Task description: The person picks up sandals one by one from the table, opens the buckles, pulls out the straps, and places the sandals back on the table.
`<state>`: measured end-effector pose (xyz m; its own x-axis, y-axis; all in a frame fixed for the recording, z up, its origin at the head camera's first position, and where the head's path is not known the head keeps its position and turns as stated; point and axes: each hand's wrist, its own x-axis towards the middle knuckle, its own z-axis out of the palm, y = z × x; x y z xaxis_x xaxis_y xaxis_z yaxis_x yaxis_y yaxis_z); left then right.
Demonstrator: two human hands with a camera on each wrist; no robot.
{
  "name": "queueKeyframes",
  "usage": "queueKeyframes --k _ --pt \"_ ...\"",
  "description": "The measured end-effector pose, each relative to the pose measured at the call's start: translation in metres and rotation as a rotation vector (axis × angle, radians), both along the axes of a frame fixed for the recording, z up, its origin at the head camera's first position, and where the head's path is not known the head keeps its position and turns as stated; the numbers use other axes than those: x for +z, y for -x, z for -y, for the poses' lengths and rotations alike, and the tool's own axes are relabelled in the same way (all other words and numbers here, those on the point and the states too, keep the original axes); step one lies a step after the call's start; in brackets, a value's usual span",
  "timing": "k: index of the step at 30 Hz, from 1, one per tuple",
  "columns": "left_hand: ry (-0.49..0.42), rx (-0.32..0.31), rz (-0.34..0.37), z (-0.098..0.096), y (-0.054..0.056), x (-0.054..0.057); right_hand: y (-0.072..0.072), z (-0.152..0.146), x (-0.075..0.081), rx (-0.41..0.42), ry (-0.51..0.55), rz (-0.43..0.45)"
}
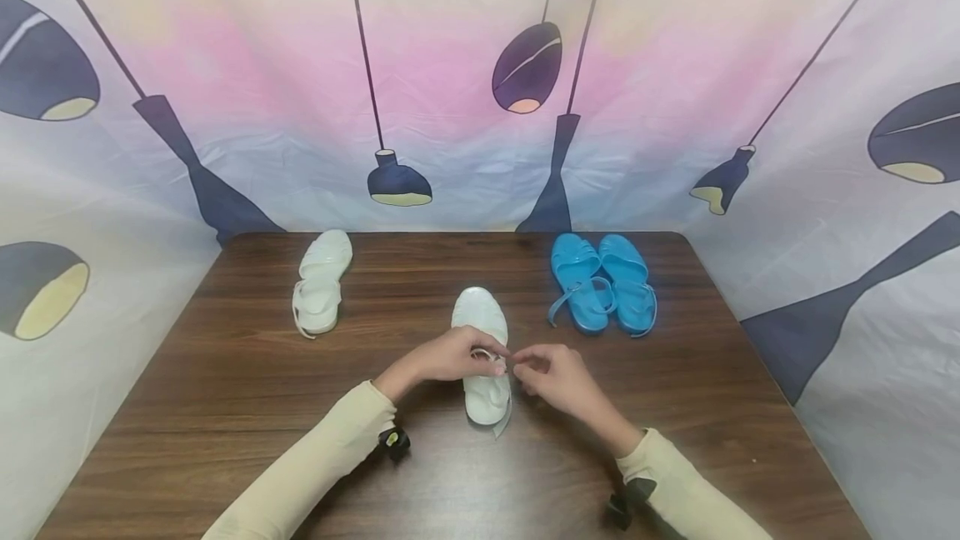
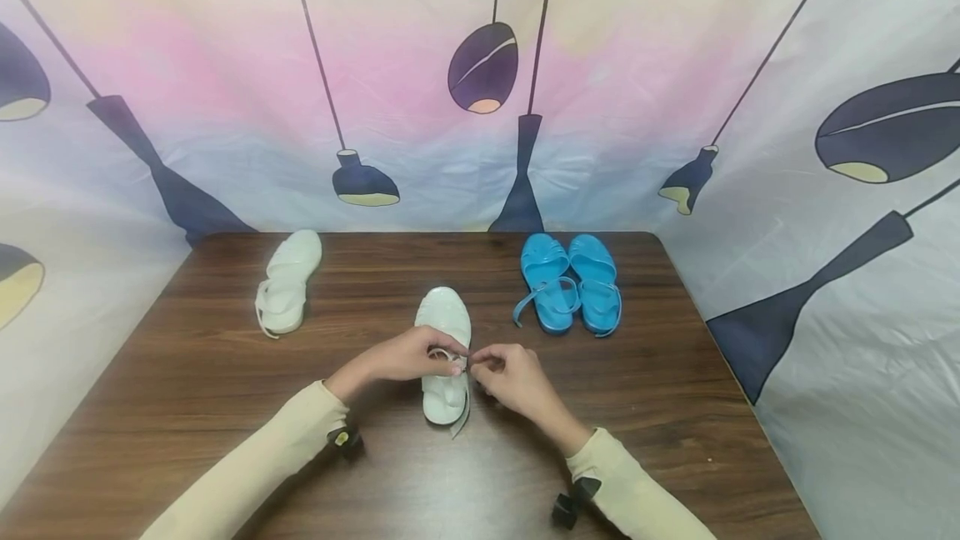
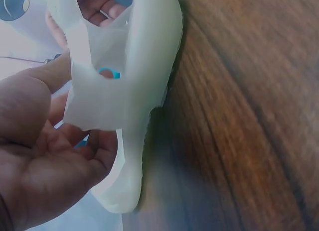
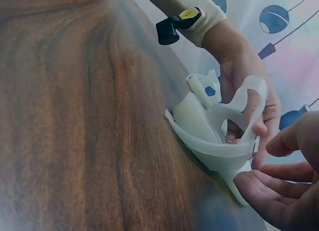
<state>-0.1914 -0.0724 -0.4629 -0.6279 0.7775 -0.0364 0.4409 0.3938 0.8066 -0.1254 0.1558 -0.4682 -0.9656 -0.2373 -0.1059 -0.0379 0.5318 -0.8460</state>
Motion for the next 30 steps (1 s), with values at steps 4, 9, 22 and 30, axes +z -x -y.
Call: queueKeyframes --k 4,9,22,30 --pt "0.009 -0.024 0.028 0.002 0.000 0.001 0.000 0.001 0.001 0.004 -0.011 0.010" --pt "0.014 -0.013 0.047 0.002 -0.001 0.001 -0.002 0.003 0.001 0.013 -0.011 0.032" --pt "-0.027 0.084 -0.042 0.001 -0.009 -0.012 -0.005 0.007 -0.001 0.060 -0.087 0.020" --pt "-0.033 0.121 -0.018 0.001 -0.011 -0.014 -0.002 0.005 -0.005 0.054 -0.111 -0.022"
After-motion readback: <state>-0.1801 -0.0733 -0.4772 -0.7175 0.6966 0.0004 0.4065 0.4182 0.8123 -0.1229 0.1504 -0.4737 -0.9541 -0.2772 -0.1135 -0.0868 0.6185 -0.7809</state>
